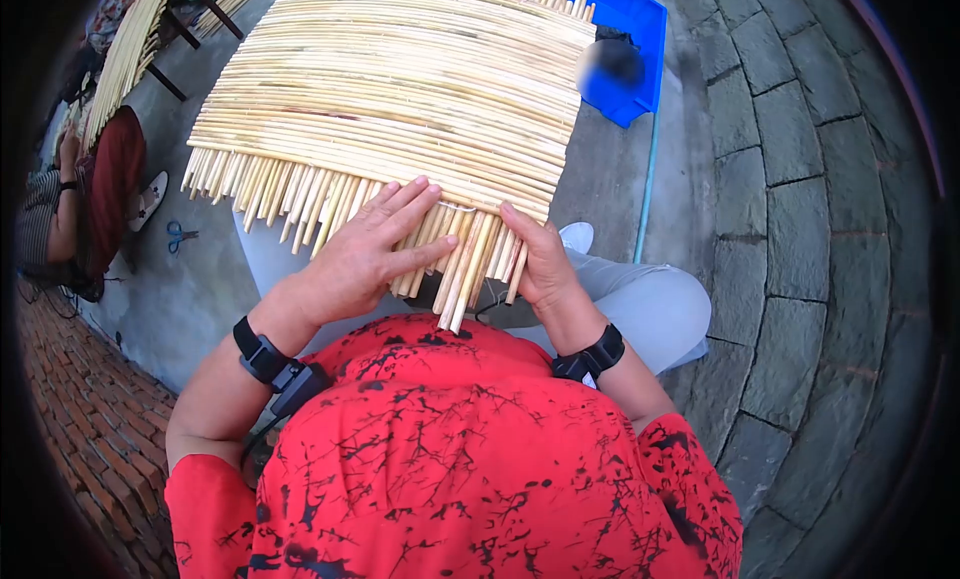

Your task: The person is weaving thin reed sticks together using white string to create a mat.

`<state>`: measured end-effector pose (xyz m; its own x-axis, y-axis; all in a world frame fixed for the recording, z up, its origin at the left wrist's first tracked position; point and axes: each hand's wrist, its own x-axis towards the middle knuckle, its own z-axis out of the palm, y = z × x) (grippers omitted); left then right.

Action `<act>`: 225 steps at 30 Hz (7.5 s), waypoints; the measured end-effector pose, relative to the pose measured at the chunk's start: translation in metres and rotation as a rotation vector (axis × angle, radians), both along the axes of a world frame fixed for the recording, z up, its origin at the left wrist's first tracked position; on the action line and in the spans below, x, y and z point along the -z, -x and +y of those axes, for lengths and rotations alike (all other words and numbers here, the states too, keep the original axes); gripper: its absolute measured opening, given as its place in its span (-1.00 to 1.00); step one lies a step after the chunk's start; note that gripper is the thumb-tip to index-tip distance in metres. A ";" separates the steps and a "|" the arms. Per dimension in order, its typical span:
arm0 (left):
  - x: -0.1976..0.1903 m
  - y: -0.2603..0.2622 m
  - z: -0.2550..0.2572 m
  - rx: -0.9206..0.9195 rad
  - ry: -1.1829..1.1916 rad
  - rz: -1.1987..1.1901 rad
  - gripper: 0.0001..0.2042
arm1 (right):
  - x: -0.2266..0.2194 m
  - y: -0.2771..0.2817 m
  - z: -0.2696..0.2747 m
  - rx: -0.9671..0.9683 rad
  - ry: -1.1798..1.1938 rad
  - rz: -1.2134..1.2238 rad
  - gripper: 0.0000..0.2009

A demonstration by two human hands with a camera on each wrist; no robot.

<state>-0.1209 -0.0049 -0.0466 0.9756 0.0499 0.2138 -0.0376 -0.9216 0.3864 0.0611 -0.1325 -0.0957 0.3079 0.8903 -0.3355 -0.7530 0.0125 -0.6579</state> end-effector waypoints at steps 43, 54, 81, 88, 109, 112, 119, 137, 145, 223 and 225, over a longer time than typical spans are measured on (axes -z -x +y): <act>-0.003 -0.016 -0.008 0.007 -0.090 0.169 -0.20 | 0.007 0.003 0.004 0.023 -0.031 0.057 -0.56; -0.007 -0.015 -0.007 0.023 -0.067 0.192 -0.15 | 0.012 0.004 0.004 0.019 -0.069 0.022 -0.54; -0.013 -0.017 -0.009 0.021 -0.097 0.189 -0.14 | 0.002 0.003 0.004 0.027 -0.102 0.037 -0.54; -0.015 -0.018 -0.008 0.023 -0.061 0.207 -0.14 | -0.001 0.003 0.004 0.040 -0.064 0.063 -0.55; -0.012 -0.017 -0.009 -0.008 -0.076 0.201 -0.19 | 0.001 -0.002 0.007 -0.017 -0.017 -0.025 -0.56; -0.015 -0.017 -0.009 -0.004 -0.066 0.216 -0.17 | 0.005 -0.002 0.007 -0.017 -0.049 -0.028 -0.56; -0.016 -0.017 -0.009 0.009 -0.092 0.225 -0.15 | 0.002 0.002 0.006 -0.002 -0.080 0.001 -0.55; -0.016 -0.016 -0.008 0.019 -0.086 0.235 -0.11 | 0.008 0.005 0.006 0.007 -0.082 0.031 -0.53; -0.016 -0.015 -0.006 0.007 -0.079 0.189 -0.17 | 0.002 0.006 0.009 0.016 -0.109 0.022 -0.52; 0.026 0.010 -0.002 0.028 -0.170 0.128 -0.20 | -0.125 0.009 0.059 -0.218 -0.494 -0.772 -0.89; 0.018 0.010 -0.002 0.047 -0.263 0.197 -0.21 | -0.119 0.009 0.051 -0.367 -0.299 -0.566 -0.87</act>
<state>-0.1312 -0.0074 -0.0648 0.9994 -0.0281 0.0207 -0.0307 -0.9898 0.1393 0.0520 -0.0816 0.0233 0.0264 0.9979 0.0596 -0.2899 0.0647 -0.9549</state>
